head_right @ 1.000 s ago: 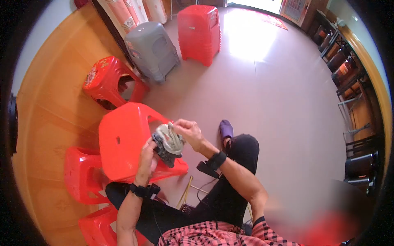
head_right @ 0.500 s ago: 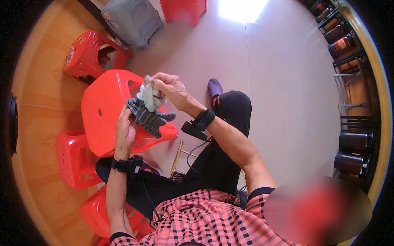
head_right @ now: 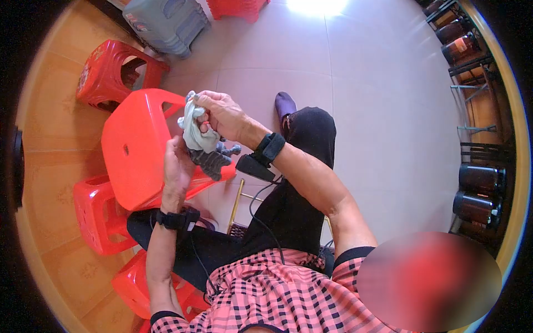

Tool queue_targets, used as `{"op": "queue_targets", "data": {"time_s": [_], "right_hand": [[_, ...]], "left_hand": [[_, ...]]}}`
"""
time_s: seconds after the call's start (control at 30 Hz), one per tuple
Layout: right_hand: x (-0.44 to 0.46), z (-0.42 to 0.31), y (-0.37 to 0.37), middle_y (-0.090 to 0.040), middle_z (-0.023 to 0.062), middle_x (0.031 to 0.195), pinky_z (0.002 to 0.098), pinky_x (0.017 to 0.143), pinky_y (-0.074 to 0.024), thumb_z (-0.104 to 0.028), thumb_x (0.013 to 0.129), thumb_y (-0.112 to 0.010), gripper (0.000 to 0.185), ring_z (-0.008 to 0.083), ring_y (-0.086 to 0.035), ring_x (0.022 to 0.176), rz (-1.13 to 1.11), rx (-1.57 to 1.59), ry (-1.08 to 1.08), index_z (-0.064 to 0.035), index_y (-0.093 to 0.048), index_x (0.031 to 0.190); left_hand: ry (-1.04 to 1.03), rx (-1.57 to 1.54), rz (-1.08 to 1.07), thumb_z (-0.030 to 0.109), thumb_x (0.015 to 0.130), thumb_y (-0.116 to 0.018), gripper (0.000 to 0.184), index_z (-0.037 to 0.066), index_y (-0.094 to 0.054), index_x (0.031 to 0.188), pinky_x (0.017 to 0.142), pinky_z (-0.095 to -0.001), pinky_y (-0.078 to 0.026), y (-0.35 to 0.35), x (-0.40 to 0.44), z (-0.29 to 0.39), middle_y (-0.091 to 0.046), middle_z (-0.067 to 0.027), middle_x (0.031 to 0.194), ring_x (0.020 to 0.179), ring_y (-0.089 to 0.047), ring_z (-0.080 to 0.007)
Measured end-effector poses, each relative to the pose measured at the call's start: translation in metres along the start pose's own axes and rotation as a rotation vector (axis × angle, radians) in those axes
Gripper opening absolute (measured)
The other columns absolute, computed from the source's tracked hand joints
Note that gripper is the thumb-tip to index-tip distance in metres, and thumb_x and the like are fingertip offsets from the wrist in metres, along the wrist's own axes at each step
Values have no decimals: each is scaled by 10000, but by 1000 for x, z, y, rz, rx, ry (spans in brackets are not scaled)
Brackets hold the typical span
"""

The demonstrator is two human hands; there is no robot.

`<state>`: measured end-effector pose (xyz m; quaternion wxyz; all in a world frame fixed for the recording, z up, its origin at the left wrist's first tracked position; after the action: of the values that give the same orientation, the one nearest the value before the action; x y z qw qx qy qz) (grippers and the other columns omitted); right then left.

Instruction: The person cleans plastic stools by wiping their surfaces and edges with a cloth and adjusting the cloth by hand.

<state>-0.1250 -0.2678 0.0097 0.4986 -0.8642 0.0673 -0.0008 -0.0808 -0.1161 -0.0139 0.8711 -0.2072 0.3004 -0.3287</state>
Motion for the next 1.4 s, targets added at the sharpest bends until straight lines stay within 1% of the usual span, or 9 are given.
{"op": "queue_targets", "data": {"time_s": [0.1, 0.37, 0.6, 0.7, 0.9, 1.03, 1.13, 1.23, 1.4], "right_hand": [[-1, 4, -1, -580, 26, 798, 222, 514, -472, -185, 954, -543, 177, 80, -543, 637, 36, -61, 39, -37, -562, 1050], [-5, -18, 8, -612, 40, 919, 256, 564, -503, -199, 930, -571, 225, 120, -615, 759, 179, -166, 369, -57, -541, 1102], [-6, -4, 1, -611, 37, 929, 264, 579, -515, -264, 944, -544, 298, 110, -615, 759, -106, -183, -34, -85, -539, 1183], [-6, -8, 12, -562, -12, 724, 233, 521, -470, -320, 907, -583, 355, 72, -535, 613, 251, -611, 19, -57, -563, 1145], [-15, -16, -21, -481, 184, 1170, 444, 931, -420, -261, 747, -666, 408, 359, -449, 1160, 193, -1396, 516, -135, -584, 1127], [-18, -7, -17, -508, 128, 1204, 402, 909, -435, -192, 749, -665, 274, 298, -452, 1192, 198, -1705, 417, -93, -643, 1003], [-21, -15, -24, -573, 115, 1087, 389, 869, -458, -155, 748, -662, 157, 289, -532, 1106, 248, -1781, 581, -53, -659, 867], [-21, -32, -27, -635, 94, 774, 331, 664, -516, -88, 795, -616, 87, 198, -639, 694, 304, -1342, 817, -22, -627, 850], [-20, -32, -16, -541, 63, 683, 279, 540, -424, -102, 881, -560, 85, 87, -496, 609, 461, -1083, 588, -19, -557, 900]], "left_hand": [[194, -97, -116, 280, 960, -475, 376, 37, -522, 1244, 986, -361, -410, -17, -7, -9, -576, -84, 1211, 1103, -548, -189], [-142, 125, 57, 202, 964, -491, 342, -11, -505, 1230, 908, -336, -459, 5, 1, 6, -582, -87, 1134, 1033, -565, -166], [-264, 78, 37, 115, 925, -509, 304, 0, -517, 1205, 919, -309, -435, -9, -4, 30, -567, -71, 1131, 1059, -532, -149], [-253, 58, 30, 92, 902, -495, 321, 25, -526, 1214, 959, -313, -402, 3, 1, 28, -577, -59, 1163, 1069, -536, -154], [-231, 133, -8, 57, 873, -480, 304, 37, -533, 1171, 893, -301, -431, 7, -3, 20, -579, -35, 1085, 995, -543, -136], [-243, 161, 35, 79, 883, -496, 242, 18, -557, 1109, 885, -271, -411, 3, -6, 18, -556, -29, 1023, 972, -504, -112], [-235, 174, 56, 114, 904, -507, 217, 23, -568, 1091, 888, -278, -417, 9, -4, 10, -568, -33, 1018, 973, -515, -114], [-173, 132, 42, 155, 924, -516, 215, 24, -570, 1084, 899, -305, -442, 2, -10, 5, -600, -56, 1021, 970, -556, -139], [-117, 109, -26, 203, 935, -523, 248, 20, -561, 1098, 918, -353, -473, 0, -16, -3, -636, -95, 1026, 965, -609, -188]]}}
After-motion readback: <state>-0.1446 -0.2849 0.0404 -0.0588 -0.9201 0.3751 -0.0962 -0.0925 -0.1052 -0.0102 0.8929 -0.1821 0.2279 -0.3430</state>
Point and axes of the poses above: each hand's wrist, its own x-axis towards the middle knuckle, its own y-axis out of the back of the hand, z = x × y, the point moved 5 cm from there along x, towards the middle knuckle
